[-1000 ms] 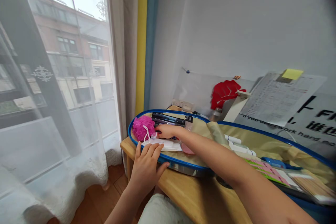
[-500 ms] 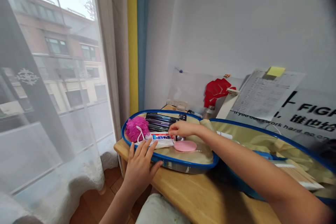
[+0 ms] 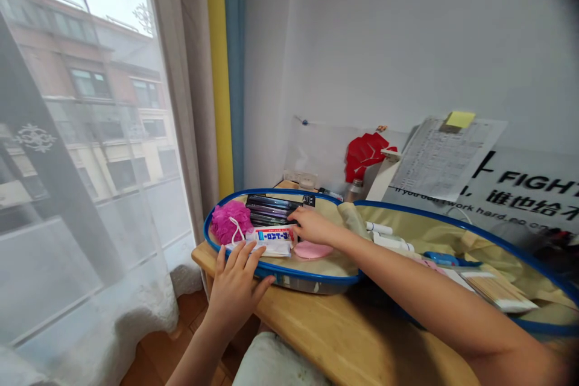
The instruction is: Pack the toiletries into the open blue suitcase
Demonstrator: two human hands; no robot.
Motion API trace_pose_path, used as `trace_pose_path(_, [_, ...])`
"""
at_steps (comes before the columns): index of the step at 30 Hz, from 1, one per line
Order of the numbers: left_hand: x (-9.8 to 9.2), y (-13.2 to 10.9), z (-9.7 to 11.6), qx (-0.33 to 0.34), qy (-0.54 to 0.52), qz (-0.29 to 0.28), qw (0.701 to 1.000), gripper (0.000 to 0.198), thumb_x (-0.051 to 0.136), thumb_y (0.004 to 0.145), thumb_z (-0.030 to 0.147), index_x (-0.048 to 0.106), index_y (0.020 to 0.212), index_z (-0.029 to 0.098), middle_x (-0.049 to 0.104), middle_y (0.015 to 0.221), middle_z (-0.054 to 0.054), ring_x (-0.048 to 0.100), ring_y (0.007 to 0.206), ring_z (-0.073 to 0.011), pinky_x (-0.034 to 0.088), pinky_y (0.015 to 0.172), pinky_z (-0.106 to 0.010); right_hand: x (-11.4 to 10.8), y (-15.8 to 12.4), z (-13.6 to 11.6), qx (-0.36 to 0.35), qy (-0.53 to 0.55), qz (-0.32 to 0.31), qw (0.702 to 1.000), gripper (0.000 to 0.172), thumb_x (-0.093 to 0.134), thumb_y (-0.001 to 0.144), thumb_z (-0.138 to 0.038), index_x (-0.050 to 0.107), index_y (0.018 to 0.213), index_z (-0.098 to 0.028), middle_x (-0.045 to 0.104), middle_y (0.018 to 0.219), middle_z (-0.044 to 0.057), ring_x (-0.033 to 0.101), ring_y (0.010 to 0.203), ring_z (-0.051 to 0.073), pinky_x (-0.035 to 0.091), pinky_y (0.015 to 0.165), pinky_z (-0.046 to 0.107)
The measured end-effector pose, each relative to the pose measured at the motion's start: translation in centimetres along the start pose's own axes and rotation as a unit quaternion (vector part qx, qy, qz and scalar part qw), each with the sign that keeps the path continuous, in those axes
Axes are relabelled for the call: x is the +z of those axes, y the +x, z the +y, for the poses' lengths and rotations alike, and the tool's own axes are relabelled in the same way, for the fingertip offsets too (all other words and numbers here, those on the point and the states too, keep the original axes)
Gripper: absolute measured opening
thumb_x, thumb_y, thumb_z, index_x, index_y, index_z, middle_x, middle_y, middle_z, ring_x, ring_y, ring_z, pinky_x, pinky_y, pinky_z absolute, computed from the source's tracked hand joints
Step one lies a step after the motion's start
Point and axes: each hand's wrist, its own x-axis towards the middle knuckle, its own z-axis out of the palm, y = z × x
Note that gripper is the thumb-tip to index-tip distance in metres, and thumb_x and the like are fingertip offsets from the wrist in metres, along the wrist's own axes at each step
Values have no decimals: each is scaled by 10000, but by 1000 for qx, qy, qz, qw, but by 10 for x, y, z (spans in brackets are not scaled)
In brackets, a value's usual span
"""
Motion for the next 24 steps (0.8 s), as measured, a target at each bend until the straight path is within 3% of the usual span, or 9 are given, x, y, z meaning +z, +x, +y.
trace_pose_path(4, [-1,1,0,1,1,3,1000,441,573,857,401,561,1250,201,599,1282,-112,510,1215,-293,212,1116,-550,2,5,11,16,-8,-20,1000,336,538,897,-373,570,1166,-175,579,1203,82,578,1045,183,485,903,418])
trace_pose_path(12, [0,1,0,2,-4,6,1000,427,565,859,394,565,1245,211,603,1276,-113,515,1209,-292,214,1116,-543,4,9,5,-1,-3,-71,997,308,538,896,-387,599,1094,-158,622,1090,52,608,940,159,518,821,368])
trace_pose_path(17, [0,1,0,-1,-5,3,1000,431,576,856,389,560,1245,203,601,1281,-110,512,1208,-291,205,1119,-541,2,14,12,42,-30,-10,999,334,537,897,-374,571,1166,-178,575,1213,82,574,1054,184,487,901,415])
trace_pose_path(24, [1,0,-2,1,-2,5,1000,447,570,855,401,558,1260,214,598,1285,-110,510,1209,-290,213,1119,-543,-18,18,48,122,-56,57,989,337,528,902,-377,566,1174,-182,567,1226,87,571,1057,183,485,906,415])
